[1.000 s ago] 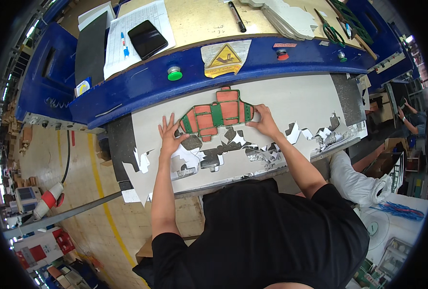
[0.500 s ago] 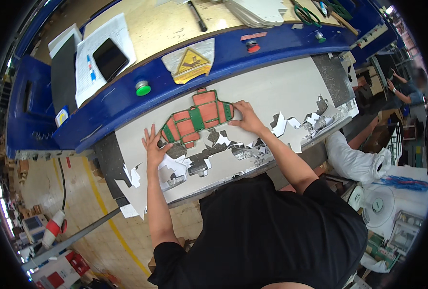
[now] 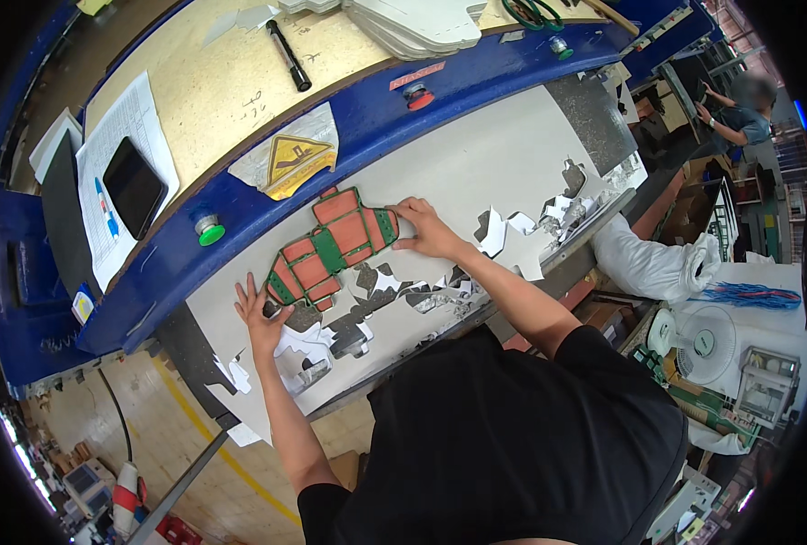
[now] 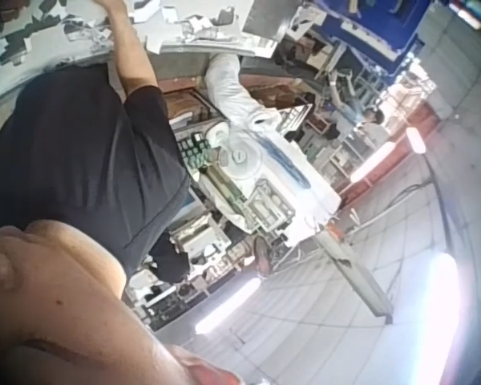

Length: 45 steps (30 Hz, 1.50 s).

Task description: Operating a press machine to cut shoe pattern pieces from a sheet of material.

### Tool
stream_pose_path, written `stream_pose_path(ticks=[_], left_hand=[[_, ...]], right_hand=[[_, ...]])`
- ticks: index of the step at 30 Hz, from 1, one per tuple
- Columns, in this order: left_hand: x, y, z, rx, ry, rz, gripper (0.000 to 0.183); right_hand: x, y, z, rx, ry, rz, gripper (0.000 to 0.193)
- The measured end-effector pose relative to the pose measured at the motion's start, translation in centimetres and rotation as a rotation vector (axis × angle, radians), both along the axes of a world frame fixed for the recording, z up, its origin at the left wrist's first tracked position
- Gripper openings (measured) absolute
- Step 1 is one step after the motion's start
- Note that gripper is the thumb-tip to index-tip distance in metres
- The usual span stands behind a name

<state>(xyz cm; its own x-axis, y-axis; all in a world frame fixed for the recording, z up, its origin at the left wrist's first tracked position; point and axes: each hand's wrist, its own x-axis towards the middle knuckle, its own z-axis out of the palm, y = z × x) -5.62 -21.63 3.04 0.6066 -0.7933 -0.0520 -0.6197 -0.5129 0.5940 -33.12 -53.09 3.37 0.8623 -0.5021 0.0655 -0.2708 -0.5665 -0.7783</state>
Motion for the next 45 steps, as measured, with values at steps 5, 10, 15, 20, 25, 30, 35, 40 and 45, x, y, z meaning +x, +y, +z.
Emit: stream_pose_path(ticks=[5, 10, 15, 20, 25, 30, 35, 40, 45], left_hand=[[0.0, 0.3, -0.2, -0.017, -0.035, 0.031, 0.072], [0.2, 1.0, -1.8, -0.066, -0.075, 0.05, 0.076], [-0.3, -0.3, -0.4, -0.046, -0.037, 0.08, 0.079], [-0.2, 0.2, 0.0, -0.095, 0.015, 0.075, 0.083], [-0.2, 0.6, -0.2, -0.088, -0.01, 0.096, 0.087], [-0.5, 0.9, -1.0, -0.165, -0.065, 0.157, 0.088], [-0.8, 1.1, -1.4, -0.205, -0.092, 0.153, 0.078], [-0.5, 1.2, -1.3, -0.199, -0.091, 0.124, 0.074], [-0.5, 1.2, -1.5, -0.198, -0.087, 0.118, 0.075]], right_hand=[[0.5, 0.2, 0.1, -0.005, 0.01, -0.01, 0.075], [0.6, 0.0, -0.3, -0.052, -0.044, 0.022, 0.072], [0.4, 0.1, 0.4, -0.031, -0.02, 0.013, 0.069], [0.8, 0.7, 1.2, 0.011, 0.022, 0.004, 0.068], [0.9, 1.0, 0.9, -0.057, 0.025, 0.027, 0.065], [0.6, 0.5, 1.0, -0.07, 0.049, 0.06, 0.062], [0.7, 0.6, 0.9, -0.067, 0.092, 0.04, 0.06], [1.6, -0.2, 0.6, -0.077, 0.124, 0.037, 0.063], [2.1, -0.2, 0.1, -0.05, 0.075, 0.006, 0.058]])
